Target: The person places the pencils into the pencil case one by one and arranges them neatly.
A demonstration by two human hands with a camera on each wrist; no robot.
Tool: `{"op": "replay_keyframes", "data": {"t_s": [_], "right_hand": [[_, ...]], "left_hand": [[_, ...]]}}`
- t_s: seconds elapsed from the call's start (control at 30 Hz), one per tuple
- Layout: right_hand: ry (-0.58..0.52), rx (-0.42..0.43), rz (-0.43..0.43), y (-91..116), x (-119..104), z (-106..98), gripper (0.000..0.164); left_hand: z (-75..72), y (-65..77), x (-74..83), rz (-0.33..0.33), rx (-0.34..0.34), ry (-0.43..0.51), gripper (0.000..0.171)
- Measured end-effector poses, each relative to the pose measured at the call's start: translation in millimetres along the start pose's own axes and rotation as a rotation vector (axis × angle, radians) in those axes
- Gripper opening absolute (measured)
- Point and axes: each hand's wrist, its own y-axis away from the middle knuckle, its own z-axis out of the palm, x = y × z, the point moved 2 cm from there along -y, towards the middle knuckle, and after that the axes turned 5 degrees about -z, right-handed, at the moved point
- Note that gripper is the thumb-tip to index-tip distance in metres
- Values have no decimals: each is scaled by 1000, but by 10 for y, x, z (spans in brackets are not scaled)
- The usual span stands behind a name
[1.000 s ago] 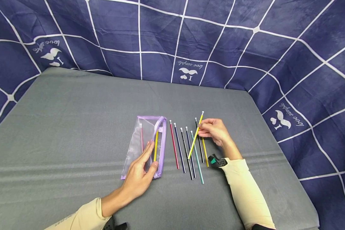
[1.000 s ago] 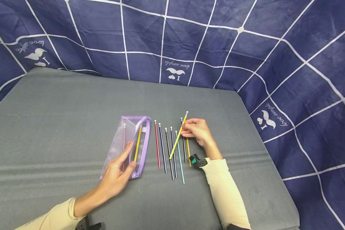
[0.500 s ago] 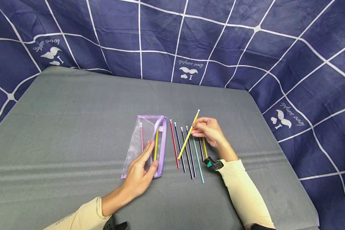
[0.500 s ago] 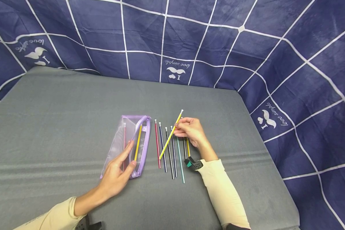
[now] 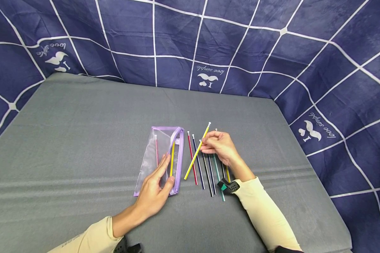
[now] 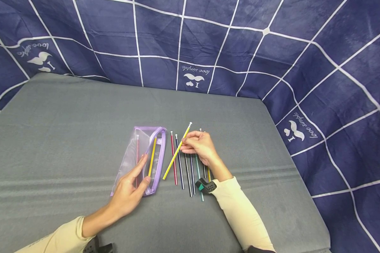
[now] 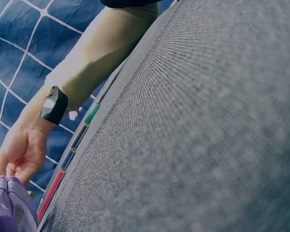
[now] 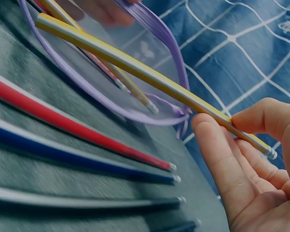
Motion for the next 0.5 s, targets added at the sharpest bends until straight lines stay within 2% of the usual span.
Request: {"op": "replay_keyframes", "data": {"t_s": [0.5], "right_hand": [[-24, -44, 19, 44, 130, 249, 16]], "left_hand": [[10, -3, -7, -1, 0, 1, 60]]}}
